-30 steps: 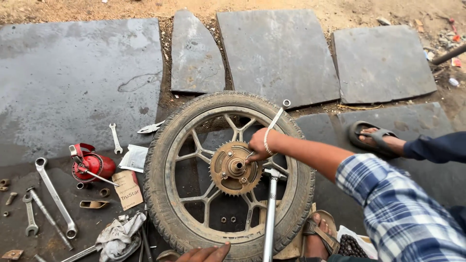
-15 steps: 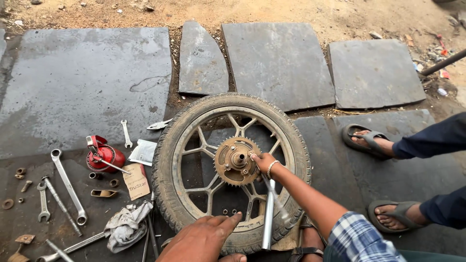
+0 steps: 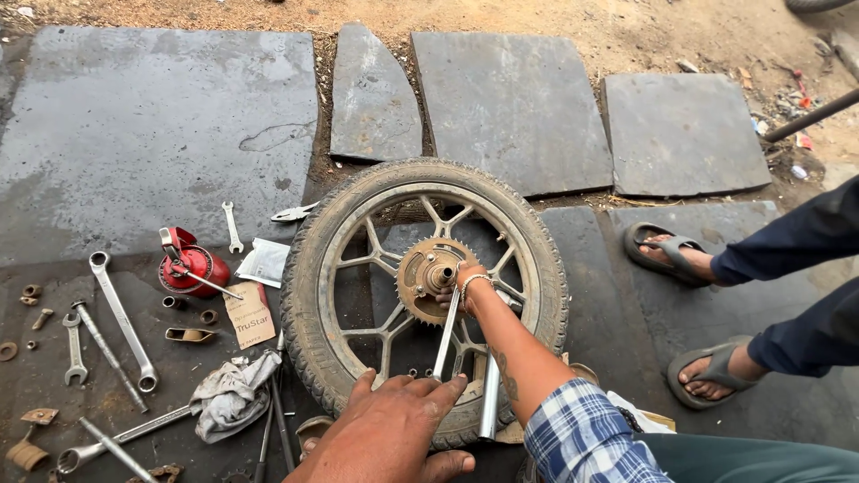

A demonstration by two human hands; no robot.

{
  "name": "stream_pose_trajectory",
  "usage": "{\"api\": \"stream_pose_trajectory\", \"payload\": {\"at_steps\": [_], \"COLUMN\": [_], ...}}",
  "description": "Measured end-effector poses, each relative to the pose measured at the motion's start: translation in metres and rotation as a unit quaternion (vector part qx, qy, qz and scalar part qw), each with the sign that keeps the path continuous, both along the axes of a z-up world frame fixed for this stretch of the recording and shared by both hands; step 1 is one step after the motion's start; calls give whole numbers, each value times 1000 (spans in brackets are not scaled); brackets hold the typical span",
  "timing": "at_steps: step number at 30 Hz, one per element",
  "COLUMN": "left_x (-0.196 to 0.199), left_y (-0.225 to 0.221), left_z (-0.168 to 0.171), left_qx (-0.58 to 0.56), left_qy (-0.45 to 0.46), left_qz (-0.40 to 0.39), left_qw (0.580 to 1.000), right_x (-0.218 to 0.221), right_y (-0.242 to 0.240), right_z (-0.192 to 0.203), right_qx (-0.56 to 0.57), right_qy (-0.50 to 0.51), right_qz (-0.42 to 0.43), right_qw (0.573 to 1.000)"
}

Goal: The person works on a motorcycle wheel lying on the ground, using wrenches to loosen and remove nuts from the hub and sprocket assembly. They lift the sprocket and hub carrier off the wheel, set the sprocket aside, and wipe the hub with a cloth.

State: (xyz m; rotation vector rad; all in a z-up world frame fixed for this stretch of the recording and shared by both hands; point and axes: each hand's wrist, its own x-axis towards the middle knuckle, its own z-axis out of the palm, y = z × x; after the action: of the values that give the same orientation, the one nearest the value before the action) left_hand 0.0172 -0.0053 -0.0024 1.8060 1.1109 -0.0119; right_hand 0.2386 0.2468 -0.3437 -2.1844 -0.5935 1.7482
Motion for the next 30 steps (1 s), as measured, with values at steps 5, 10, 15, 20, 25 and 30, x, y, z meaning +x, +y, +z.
{"api": "stream_pose_trajectory", "payload": {"at_steps": [5, 10, 15, 20, 25, 30], "left_x": [-5, -8, -5, -2, 3, 6], "left_y": [-2, -10, -9, -8, -7, 5], "left_z": [22, 3, 5, 0, -23, -13], "left_qx": [-32, 2, -9, -13, 30, -12], "left_qy": [8, -32, -21, -55, -79, -41], "left_qz": [19, 33, 20, 21, 28, 17], "left_qw": [999, 999, 1000, 998, 996, 999], "right_x": [4, -1, 2, 13, 22, 17], "right_y": [10, -3, -31, -88, -114, -126], "right_z": [-5, 31, 47, 69, 58, 50], "right_qx": [-70, 16, 62, 16, 19, 77], "right_qy": [13, -100, -70, -29, 50, 6], "right_qz": [-11, 108, 52, 41, 23, 34], "right_qw": [997, 989, 994, 999, 998, 996]}}
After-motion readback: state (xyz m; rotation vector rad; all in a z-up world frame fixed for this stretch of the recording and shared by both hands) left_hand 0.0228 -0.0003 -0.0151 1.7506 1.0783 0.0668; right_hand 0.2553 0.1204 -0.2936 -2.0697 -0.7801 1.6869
